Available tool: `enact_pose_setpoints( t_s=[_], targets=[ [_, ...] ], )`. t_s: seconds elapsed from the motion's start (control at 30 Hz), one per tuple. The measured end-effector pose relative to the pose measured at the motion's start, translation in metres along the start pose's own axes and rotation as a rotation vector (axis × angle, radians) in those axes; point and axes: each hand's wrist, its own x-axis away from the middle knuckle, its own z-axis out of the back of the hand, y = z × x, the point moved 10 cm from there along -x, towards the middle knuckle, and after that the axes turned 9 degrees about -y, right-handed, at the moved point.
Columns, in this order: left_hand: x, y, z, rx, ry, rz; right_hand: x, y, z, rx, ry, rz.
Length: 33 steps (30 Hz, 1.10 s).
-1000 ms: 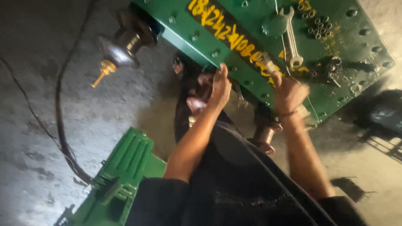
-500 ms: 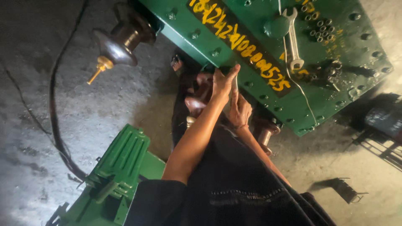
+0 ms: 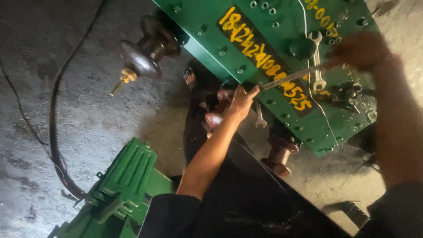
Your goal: The person uses a wrench to tighten bolts on a green metal plate attached to a large machine. They repeatedly reposition the wrench and apply force to secure the fasteners.
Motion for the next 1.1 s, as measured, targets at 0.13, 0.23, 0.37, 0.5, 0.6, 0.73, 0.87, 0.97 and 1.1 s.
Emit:
enact_pose_setpoints(
  t_s=[0.13, 0.23, 0.37, 0.5, 0.6, 0.73, 0.87, 0.97, 1.1],
  targets=[
    [0.002, 0.020, -0.012, 0.026, -0.110, -0.174, -0.052, -0.066, 0.050, -0.144, -0.030, 0.237],
    [0.000, 0.013, -0.008, -0.006, -0.066, -0.099, -0.058, -0.162, 0.067, -0.149, 0.104, 0.540],
    [0.000, 0.012, -0.008, -0.020, -0.084, -0.083, -0.072, -0.251, 0.027, 0.567, -0.094, 0.571],
    [0.002, -0.006, 0.001, 0.033, -0.048, 0.061, 0.000, -0.243, 0.088, 0.007, 0.467, 0.995],
    [0.002, -0.018, 0.003, 0.081, -0.038, 0.106, 0.019, -0.179, 0.043, 0.418, 0.411, 0.375],
    [-0.003, -0.024, 0.008, 0.117, -0.006, 0.089, 0.077, -0.144, -0.040, -0.219, 0.485, 0.039],
    [-0.006, -0.035, 0.018, 0.057, 0.077, 0.147, 0.099, -0.160, -0.132, -0.489, 0.661, -0.291],
    [-0.009, -0.036, 0.016, 0.017, 0.076, 0.094, 0.088, -0.172, -0.192, -0.752, 0.547, -0.519],
    [-0.008, -0.016, 0.021, -0.224, 0.151, -0.102, 0.073, -0.178, -0.205, -0.820, 0.367, -0.577]
  ],
)
